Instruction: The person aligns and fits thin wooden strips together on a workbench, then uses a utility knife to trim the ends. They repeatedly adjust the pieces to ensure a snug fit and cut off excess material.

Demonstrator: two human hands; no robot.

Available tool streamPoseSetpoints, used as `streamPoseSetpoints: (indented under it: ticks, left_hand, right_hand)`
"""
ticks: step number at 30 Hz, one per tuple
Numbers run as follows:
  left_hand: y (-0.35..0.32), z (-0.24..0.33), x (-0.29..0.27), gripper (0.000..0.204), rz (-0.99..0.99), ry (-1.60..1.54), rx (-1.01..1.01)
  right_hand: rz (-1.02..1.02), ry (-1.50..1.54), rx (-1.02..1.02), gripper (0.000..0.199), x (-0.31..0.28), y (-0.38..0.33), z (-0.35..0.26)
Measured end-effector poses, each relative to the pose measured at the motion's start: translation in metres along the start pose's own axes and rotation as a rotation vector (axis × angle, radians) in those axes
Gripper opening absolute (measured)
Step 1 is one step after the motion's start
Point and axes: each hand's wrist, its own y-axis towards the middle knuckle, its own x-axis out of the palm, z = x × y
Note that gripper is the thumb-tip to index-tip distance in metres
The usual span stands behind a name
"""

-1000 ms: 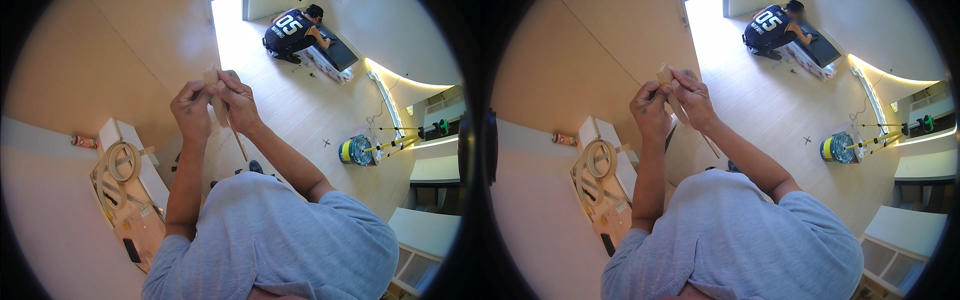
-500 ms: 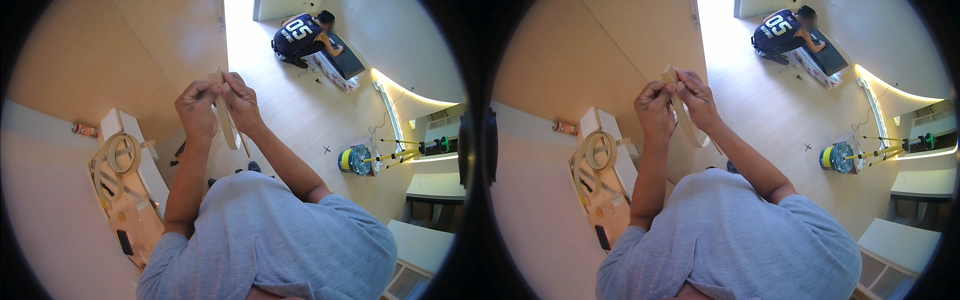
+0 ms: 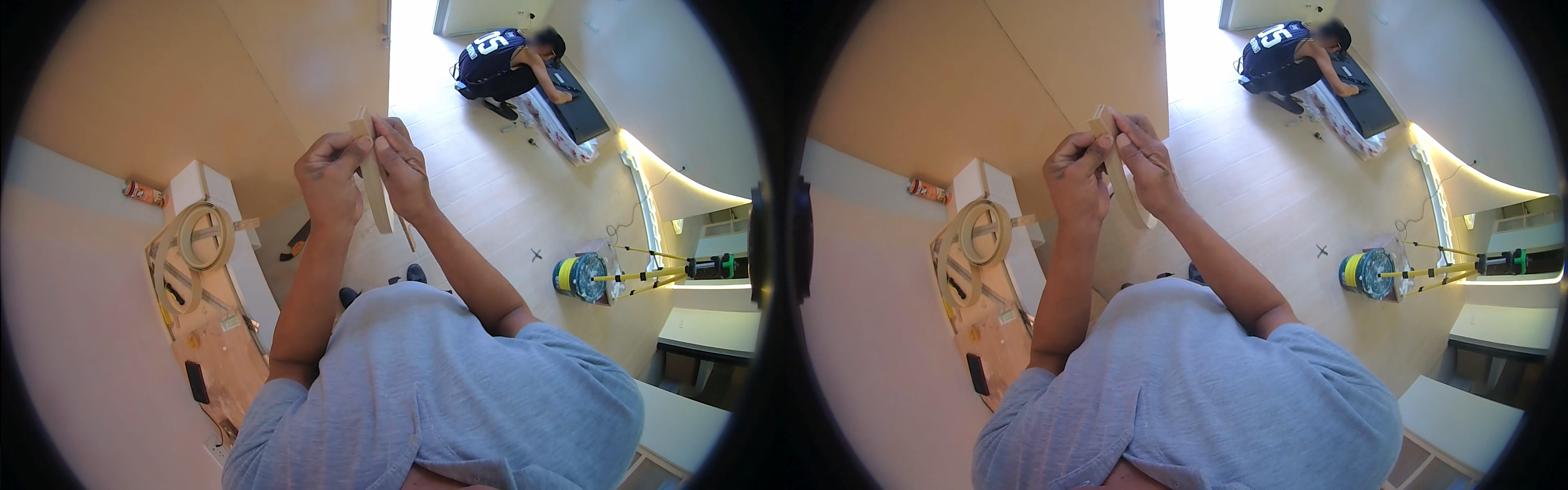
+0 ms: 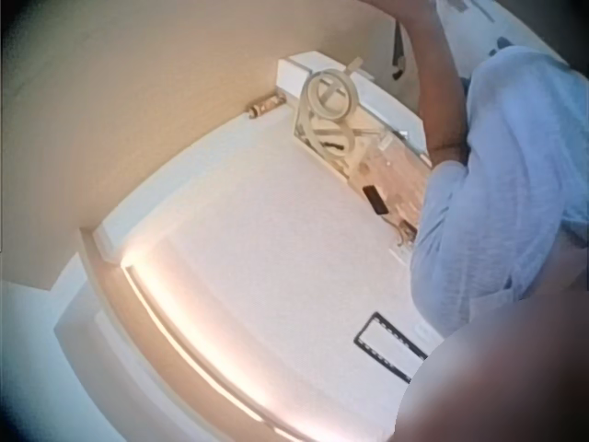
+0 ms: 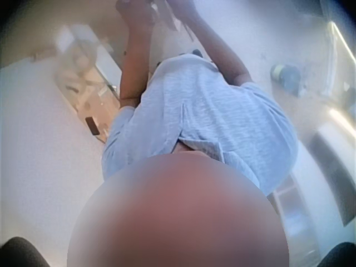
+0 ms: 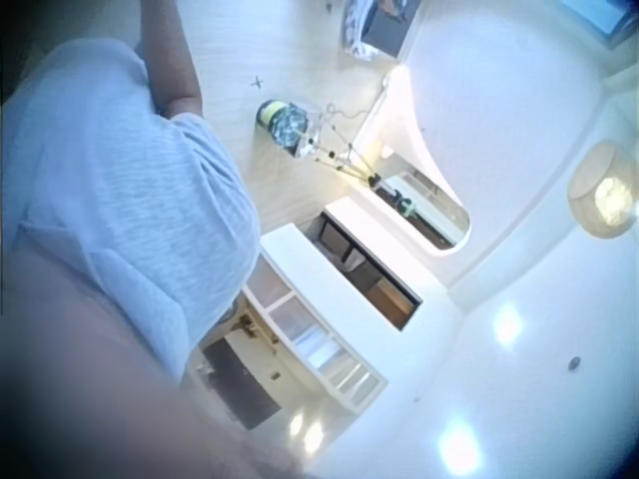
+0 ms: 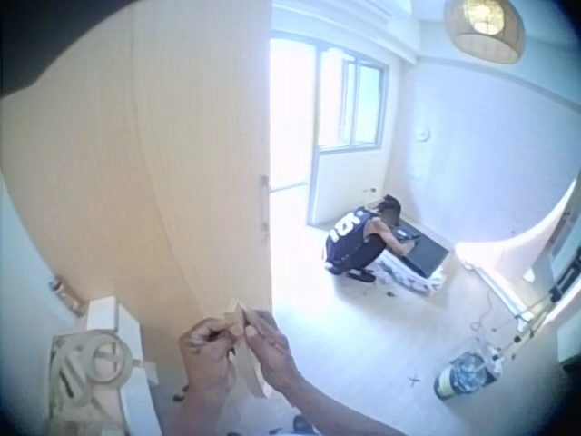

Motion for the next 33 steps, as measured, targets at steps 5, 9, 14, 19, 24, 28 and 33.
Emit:
streamPoseSetpoints:
  ticks: [5, 9, 14, 19, 24, 28, 33]
  left_hand:
    - [0.004, 0.003, -0.004, 0.007, 0.029, 0.007, -0.017]
    - [0.004, 0.001, -0.009, 0.007, 0.068, 0.004, -0.037]
    - [0.004, -0.001, -0.016, 0.004, 0.025, -0.018, -0.036]
    - [0.002, -0.002, -0.017, 0.005, 0.054, -0.069, -0.094]
    - [0.001, -0.005, -0.015, 0.006, 0.121, -0.132, -0.109]
    - [-0.001, -0.010, -0.016, 0.004, 0.104, -0.142, -0.063]
    - [-0.001, -0.015, -0.014, 0.004, 0.178, -0.165, -0.096]
  right_hand:
    - [-0.084, -0.348, -0.144, 0.054, -0.002, 0.004, -0.007]
    - [-0.098, -0.397, -0.122, 0.054, 0.005, 0.003, -0.006]
    - [-0.068, -0.496, -0.185, 0.050, 0.008, 0.000, -0.001]
    - [-0.103, -0.507, -0.213, 0.050, 0.006, -0.001, -0.002]
    - [-0.137, -0.559, -0.219, 0.055, 0.006, -0.003, -0.001]
    - [-0.136, -0.549, -0.228, 0.057, 0.007, 0.000, 0.005]
    - [-0.150, -0.504, -0.203, 0.057, 0.004, 0.001, 0.011]
